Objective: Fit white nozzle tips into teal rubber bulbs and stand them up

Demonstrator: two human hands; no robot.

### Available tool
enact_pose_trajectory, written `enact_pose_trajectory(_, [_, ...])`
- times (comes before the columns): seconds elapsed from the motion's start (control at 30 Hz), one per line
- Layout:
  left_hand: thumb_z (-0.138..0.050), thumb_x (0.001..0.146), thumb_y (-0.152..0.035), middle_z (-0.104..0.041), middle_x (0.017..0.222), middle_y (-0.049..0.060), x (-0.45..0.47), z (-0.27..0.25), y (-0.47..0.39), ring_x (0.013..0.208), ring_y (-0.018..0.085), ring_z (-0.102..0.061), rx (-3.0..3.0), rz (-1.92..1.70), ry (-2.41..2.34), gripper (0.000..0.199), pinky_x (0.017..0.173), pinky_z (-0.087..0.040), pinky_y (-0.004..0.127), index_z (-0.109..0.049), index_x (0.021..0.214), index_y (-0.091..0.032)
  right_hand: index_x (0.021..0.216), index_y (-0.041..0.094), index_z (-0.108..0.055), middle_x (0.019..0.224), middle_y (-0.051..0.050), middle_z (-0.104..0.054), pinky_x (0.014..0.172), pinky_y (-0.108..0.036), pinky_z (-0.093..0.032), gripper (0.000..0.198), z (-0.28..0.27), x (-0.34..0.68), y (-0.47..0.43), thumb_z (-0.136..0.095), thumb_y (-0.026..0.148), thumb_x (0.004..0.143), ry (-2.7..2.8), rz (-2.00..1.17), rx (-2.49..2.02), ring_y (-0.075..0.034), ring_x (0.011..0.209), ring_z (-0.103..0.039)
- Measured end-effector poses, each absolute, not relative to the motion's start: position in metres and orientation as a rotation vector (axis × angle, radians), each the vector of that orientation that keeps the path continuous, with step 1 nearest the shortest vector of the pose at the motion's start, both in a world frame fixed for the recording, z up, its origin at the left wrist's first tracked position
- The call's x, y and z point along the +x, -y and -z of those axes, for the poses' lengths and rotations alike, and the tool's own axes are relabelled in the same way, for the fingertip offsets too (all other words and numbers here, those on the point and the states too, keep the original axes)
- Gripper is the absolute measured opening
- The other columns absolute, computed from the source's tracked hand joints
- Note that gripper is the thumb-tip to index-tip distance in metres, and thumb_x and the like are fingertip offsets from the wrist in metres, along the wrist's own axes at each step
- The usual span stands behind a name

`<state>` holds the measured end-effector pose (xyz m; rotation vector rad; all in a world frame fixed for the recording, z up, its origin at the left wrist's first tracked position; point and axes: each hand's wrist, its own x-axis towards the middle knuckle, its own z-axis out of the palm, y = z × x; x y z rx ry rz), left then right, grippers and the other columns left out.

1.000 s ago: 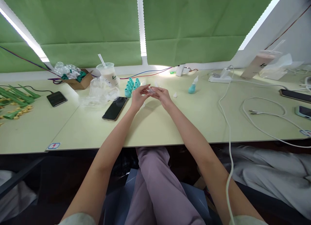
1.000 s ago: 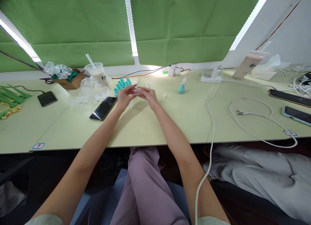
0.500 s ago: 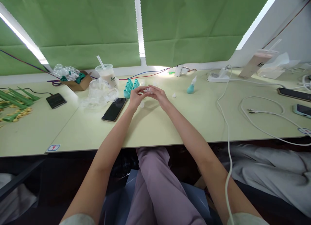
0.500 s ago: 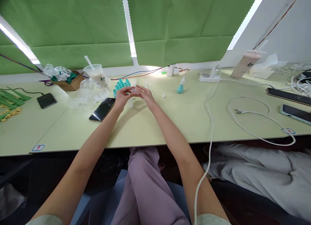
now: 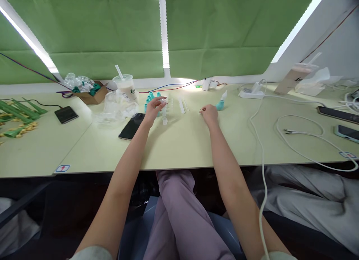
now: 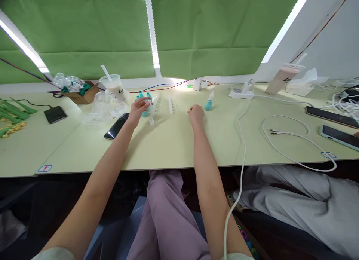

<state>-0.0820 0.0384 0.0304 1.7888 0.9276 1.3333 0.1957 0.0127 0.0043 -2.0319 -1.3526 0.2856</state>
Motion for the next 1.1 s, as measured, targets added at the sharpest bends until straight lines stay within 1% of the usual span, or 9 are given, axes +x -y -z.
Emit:
enact_pose_trajectory(0.1, [-0.068, 0.074, -0.048, -0.07, 0.095, 0.005, -0.081, -0.029, -0.039, 0.083, 0.017, -0.059, 1.879, -1.34, -0.975, 0.039, 0.07, -0.047, 0.029, -0.069, 0.104, -0.023, 0.076, 0.014, -0.071, 0.08, -0.01, -0.07, 0.075, -0.032, -0.049, 0.007, -0.005, 0.187, -0.017, -0.066, 0.013, 0.071, 1.277, -0.307, -1.885, -0.02, 0.076, -0.064])
enact_pose_trajectory(0.17, [-0.07, 0.071, -0.044, -0.069, 0.096, 0.005, -0.079, -0.028, -0.039, 0.077, 0.016, -0.056, 1.937, -1.331, -1.031, 0.036, 0.069, -0.046, 0.029, -0.07, 0.1, -0.022, 0.079, 0.014, -0.072, 0.077, -0.008, -0.071, 0.074, -0.031, -0.05, 0.011, -0.012, 0.178, -0.019, -0.067, 0.019, 0.072, 1.234, -0.38, -1.668, -0.018, 0.07, -0.064])
enact_pose_trajectory(0.27, [-0.075, 0.066, -0.039, -0.068, 0.09, 0.004, -0.075, -0.028, -0.037, 0.07, 0.013, -0.052, 2.012, -1.307, -1.093, 0.036, 0.066, -0.045, 0.027, -0.068, 0.096, -0.021, 0.091, 0.016, -0.072, 0.085, -0.005, -0.072, 0.072, -0.029, -0.052, 0.024, -0.027, 0.16, -0.016, -0.067, 0.031, 0.073, 1.27, -0.55, -1.255, -0.013, 0.067, -0.064])
enact_pose_trajectory(0.33, [-0.077, 0.064, -0.035, -0.066, 0.087, 0.002, -0.072, -0.028, -0.035, 0.069, 0.012, -0.051, 2.06, -1.304, -1.112, 0.032, 0.066, -0.044, 0.027, -0.066, 0.09, -0.02, 0.092, 0.018, -0.073, 0.089, -0.004, -0.072, 0.072, -0.028, -0.052, 0.026, -0.035, 0.146, -0.011, -0.07, 0.034, 0.072, 1.356, -0.65, -1.065, -0.013, 0.069, -0.064])
enact_pose_trajectory(0.4, [-0.076, 0.065, -0.033, -0.066, 0.084, 0.002, -0.07, -0.029, -0.033, 0.069, 0.012, -0.051, 2.113, -1.29, -1.119, 0.025, 0.066, -0.044, 0.026, -0.064, 0.081, -0.019, 0.089, 0.018, -0.073, 0.085, -0.004, -0.072, 0.069, -0.028, -0.052, 0.027, -0.04, 0.132, -0.005, -0.073, 0.036, 0.069, 1.427, -0.727, -0.972, -0.013, 0.069, -0.063])
enact_pose_trajectory(0.47, [-0.075, 0.067, -0.033, -0.066, 0.083, 0.001, -0.068, -0.031, -0.03, 0.069, 0.013, -0.051, 2.154, -1.267, -1.122, 0.021, 0.067, -0.044, 0.027, -0.063, 0.077, -0.019, 0.085, 0.018, -0.073, 0.081, -0.003, -0.071, 0.067, -0.028, -0.052, 0.027, -0.041, 0.123, 0.0, -0.075, 0.037, 0.066, 1.467, -0.771, -0.951, -0.013, 0.067, -0.063])
enact_pose_trajectory(0.57, [-0.073, 0.07, -0.035, -0.068, 0.083, 0.002, -0.067, -0.033, -0.027, 0.069, 0.013, -0.051, 2.173, -1.247, -1.142, 0.019, 0.067, -0.044, 0.027, -0.067, 0.08, -0.02, 0.083, 0.018, -0.073, 0.08, -0.003, -0.071, 0.065, -0.028, -0.051, 0.026, -0.038, 0.117, 0.001, -0.076, 0.036, 0.065, 1.463, -0.772, -0.98, -0.013, 0.066, -0.063])
enact_pose_trajectory(0.9, [-0.067, 0.077, -0.046, -0.07, 0.083, 0.004, -0.067, -0.035, -0.022, 0.07, 0.014, -0.055, 2.255, -1.223, -1.152, 0.027, 0.066, -0.044, 0.028, -0.073, 0.083, -0.02, 0.082, 0.018, -0.073, 0.083, -0.004, -0.071, 0.065, -0.028, -0.052, 0.025, -0.035, 0.118, 0.0, -0.075, 0.037, 0.066, 1.481, -0.695, -0.993, -0.014, 0.068, -0.064])
enact_pose_trajectory(1.1, [-0.063, 0.081, -0.049, -0.069, 0.082, 0.004, -0.068, -0.033, -0.022, 0.067, 0.014, -0.056, 2.403, -1.18, -1.17, 0.031, 0.066, -0.042, 0.028, -0.074, 0.088, -0.021, 0.077, 0.019, -0.074, 0.076, -0.003, -0.072, 0.067, -0.03, -0.054, 0.021, -0.036, 0.12, 0.0, -0.073, 0.038, 0.069, 1.559, -0.58, -1.062, -0.016, 0.069, -0.064])
